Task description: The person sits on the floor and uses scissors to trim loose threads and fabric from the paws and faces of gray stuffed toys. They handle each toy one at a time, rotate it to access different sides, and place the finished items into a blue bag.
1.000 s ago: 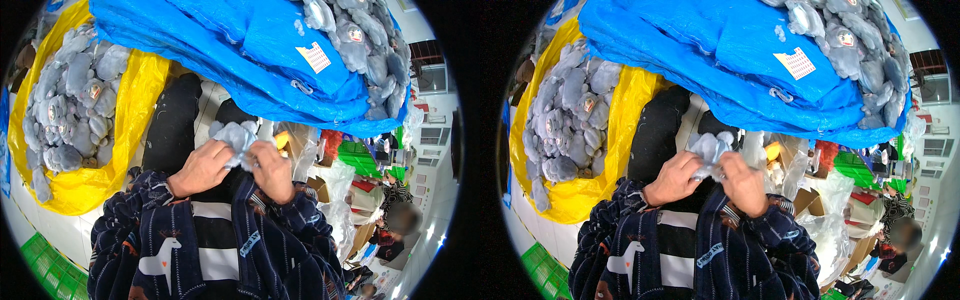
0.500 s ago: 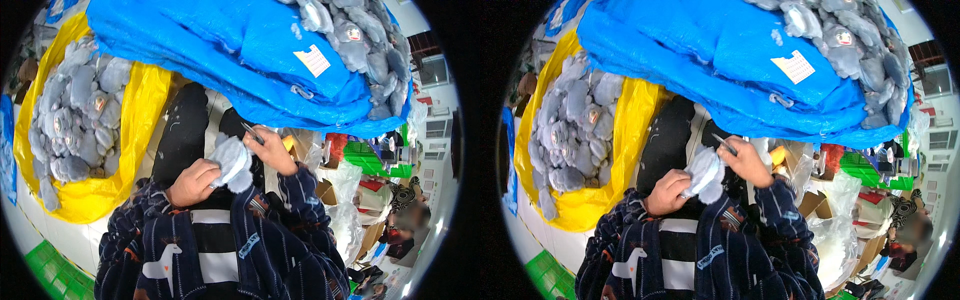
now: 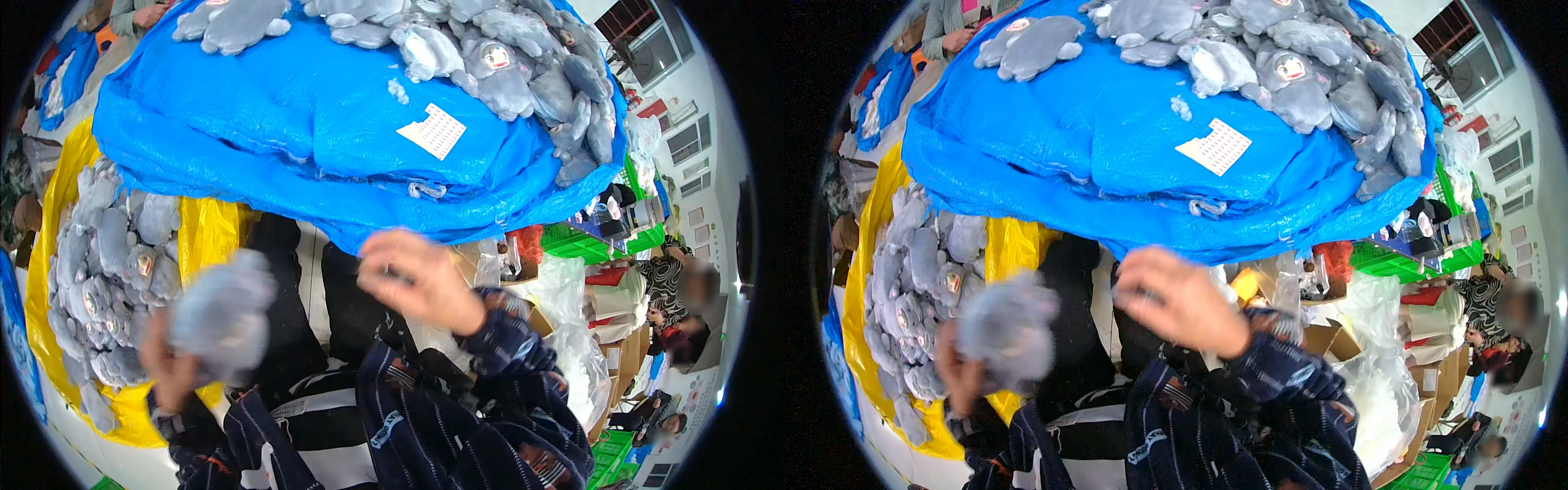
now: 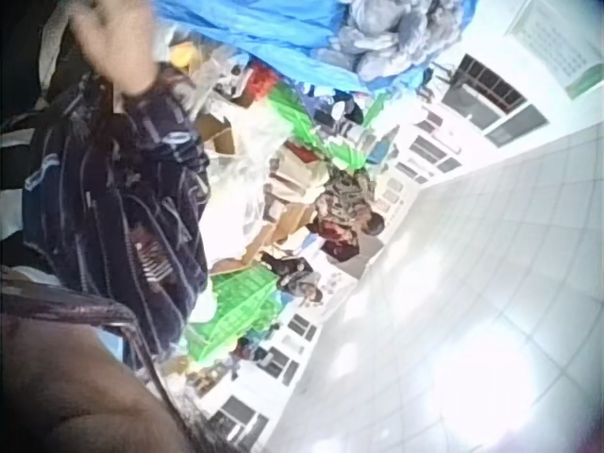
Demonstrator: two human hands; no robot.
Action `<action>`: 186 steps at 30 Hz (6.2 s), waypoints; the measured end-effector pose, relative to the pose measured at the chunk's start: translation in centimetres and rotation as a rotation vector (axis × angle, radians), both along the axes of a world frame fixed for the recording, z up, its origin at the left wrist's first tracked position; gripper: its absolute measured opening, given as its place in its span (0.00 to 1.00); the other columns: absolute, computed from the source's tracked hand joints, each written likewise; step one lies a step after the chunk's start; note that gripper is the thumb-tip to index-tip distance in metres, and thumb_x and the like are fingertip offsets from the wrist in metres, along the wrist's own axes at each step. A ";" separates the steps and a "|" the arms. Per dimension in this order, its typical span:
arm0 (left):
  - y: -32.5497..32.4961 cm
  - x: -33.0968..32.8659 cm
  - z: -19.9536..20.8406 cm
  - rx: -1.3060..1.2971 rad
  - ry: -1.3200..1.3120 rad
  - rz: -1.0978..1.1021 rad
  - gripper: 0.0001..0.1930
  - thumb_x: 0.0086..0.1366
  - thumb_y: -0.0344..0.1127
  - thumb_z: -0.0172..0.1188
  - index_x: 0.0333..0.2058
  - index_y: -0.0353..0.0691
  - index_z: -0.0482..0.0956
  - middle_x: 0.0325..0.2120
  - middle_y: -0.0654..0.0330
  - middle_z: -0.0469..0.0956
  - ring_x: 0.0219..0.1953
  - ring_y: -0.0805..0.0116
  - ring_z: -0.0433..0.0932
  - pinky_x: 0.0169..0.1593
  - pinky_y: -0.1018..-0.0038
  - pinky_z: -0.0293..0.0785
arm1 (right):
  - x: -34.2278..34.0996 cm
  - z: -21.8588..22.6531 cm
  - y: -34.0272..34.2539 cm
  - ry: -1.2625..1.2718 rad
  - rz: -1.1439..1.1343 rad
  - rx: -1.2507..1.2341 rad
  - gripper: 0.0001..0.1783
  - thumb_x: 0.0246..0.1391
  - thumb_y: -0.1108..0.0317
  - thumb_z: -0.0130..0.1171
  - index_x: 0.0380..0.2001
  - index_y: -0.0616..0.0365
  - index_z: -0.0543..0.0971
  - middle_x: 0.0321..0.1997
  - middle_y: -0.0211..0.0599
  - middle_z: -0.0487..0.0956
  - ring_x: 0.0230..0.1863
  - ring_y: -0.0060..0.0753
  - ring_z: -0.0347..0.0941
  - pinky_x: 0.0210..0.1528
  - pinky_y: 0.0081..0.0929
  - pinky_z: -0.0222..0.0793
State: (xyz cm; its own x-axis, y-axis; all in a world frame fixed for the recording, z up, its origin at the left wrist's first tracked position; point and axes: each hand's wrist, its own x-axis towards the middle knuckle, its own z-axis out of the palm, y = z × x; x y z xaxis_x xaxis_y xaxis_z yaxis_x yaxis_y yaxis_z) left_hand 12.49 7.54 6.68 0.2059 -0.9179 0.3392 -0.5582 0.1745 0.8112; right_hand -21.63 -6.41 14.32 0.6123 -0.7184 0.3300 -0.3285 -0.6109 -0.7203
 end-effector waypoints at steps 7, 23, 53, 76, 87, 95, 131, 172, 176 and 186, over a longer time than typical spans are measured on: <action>3.7 9.1 1.5 -0.497 -0.202 0.934 0.11 0.65 0.28 0.51 0.45 0.30 0.73 0.45 0.55 0.74 0.47 0.65 0.72 0.53 0.71 0.66 | -5.6 1.1 -20.2 0.246 -0.554 -0.564 0.10 0.47 0.66 0.58 0.32 0.59 0.80 0.34 0.49 0.77 0.36 0.52 0.74 0.38 0.41 0.69; -7.4 -5.3 -0.5 -0.155 -0.201 0.001 0.10 0.49 0.15 0.55 0.31 0.34 0.73 0.25 0.51 0.75 0.29 0.56 0.77 0.36 0.71 0.72 | -6.1 3.2 -29.9 0.485 -0.566 -0.904 0.15 0.44 0.67 0.61 0.37 0.54 0.71 0.37 0.40 0.74 0.35 0.49 0.74 0.33 0.37 0.70; -2.7 -11.7 -4.0 0.116 0.378 -0.291 0.10 0.62 0.33 0.55 0.33 0.29 0.76 0.37 0.50 0.76 0.39 0.64 0.76 0.43 0.73 0.70 | 1.7 -6.3 7.2 -0.015 -0.099 0.014 0.18 0.40 0.75 0.65 0.38 0.60 0.77 0.34 0.38 0.77 0.32 0.34 0.76 0.32 0.27 0.72; -2.3 -10.7 -4.9 0.478 0.701 -0.536 0.48 0.46 0.32 0.71 0.62 0.36 0.50 0.55 0.57 0.63 0.57 0.69 0.62 0.60 0.71 0.56 | 0.8 -5.1 3.6 -0.132 -0.276 0.390 0.16 0.48 0.76 0.60 0.43 0.63 0.76 0.33 0.37 0.78 0.34 0.20 0.72 0.34 0.17 0.66; -1.8 -14.1 -3.7 0.228 0.214 -0.616 0.32 0.48 0.36 0.65 0.53 0.34 0.66 0.47 0.47 0.70 0.50 0.49 0.70 0.54 0.64 0.66 | 1.8 -1.7 3.8 0.245 0.191 0.329 0.10 0.44 0.71 0.65 0.33 0.62 0.80 0.29 0.40 0.80 0.28 0.33 0.78 0.30 0.23 0.71; -2.4 -14.6 -3.0 0.181 0.158 -0.675 0.30 0.47 0.33 0.64 0.51 0.34 0.68 0.48 0.48 0.70 0.51 0.48 0.69 0.54 0.63 0.66 | 2.1 -0.2 6.6 0.688 0.214 -0.093 0.14 0.41 0.68 0.62 0.35 0.56 0.75 0.28 0.35 0.73 0.25 0.39 0.74 0.24 0.32 0.69; -2.8 -17.0 -2.5 0.097 -0.029 -0.682 0.23 0.49 0.38 0.62 0.44 0.37 0.69 0.34 0.54 0.69 0.39 0.54 0.71 0.42 0.63 0.69 | -0.3 -1.3 10.8 0.476 -0.095 0.008 0.16 0.39 0.78 0.61 0.36 0.60 0.73 0.29 0.40 0.75 0.29 0.44 0.75 0.29 0.34 0.71; -1.0 -16.1 -4.1 0.191 -0.034 -0.608 0.09 0.59 0.36 0.49 0.34 0.37 0.68 0.25 0.52 0.75 0.26 0.50 0.77 0.27 0.58 0.71 | -1.7 -5.8 8.6 0.584 0.153 -0.266 0.19 0.39 0.75 0.63 0.37 0.59 0.71 0.36 0.41 0.74 0.34 0.45 0.73 0.30 0.34 0.70; -1.8 -15.7 -4.2 0.101 -0.006 -0.585 0.12 0.56 0.38 0.55 0.36 0.40 0.67 0.25 0.53 0.73 0.26 0.52 0.77 0.26 0.62 0.73 | -1.2 -4.9 7.7 0.668 0.179 -0.274 0.19 0.39 0.75 0.62 0.38 0.60 0.70 0.41 0.42 0.73 0.38 0.45 0.74 0.35 0.34 0.72; -2.2 -16.4 -4.4 -0.040 0.012 -0.606 0.07 0.59 0.33 0.55 0.28 0.37 0.67 0.21 0.54 0.71 0.22 0.57 0.75 0.25 0.65 0.71 | -2.1 -4.6 6.9 0.520 0.045 0.057 0.18 0.41 0.76 0.60 0.38 0.61 0.69 0.43 0.40 0.72 0.33 0.48 0.74 0.31 0.36 0.70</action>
State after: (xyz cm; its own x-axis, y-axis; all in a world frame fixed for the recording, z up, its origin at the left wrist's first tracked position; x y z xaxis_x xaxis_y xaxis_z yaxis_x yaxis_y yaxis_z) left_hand -3.88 5.39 2.32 -0.3459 -0.8595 0.3763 -0.3410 0.4888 0.8030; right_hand -23.76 0.46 9.68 0.7155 -0.6956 -0.0642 -0.6259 -0.5975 -0.5013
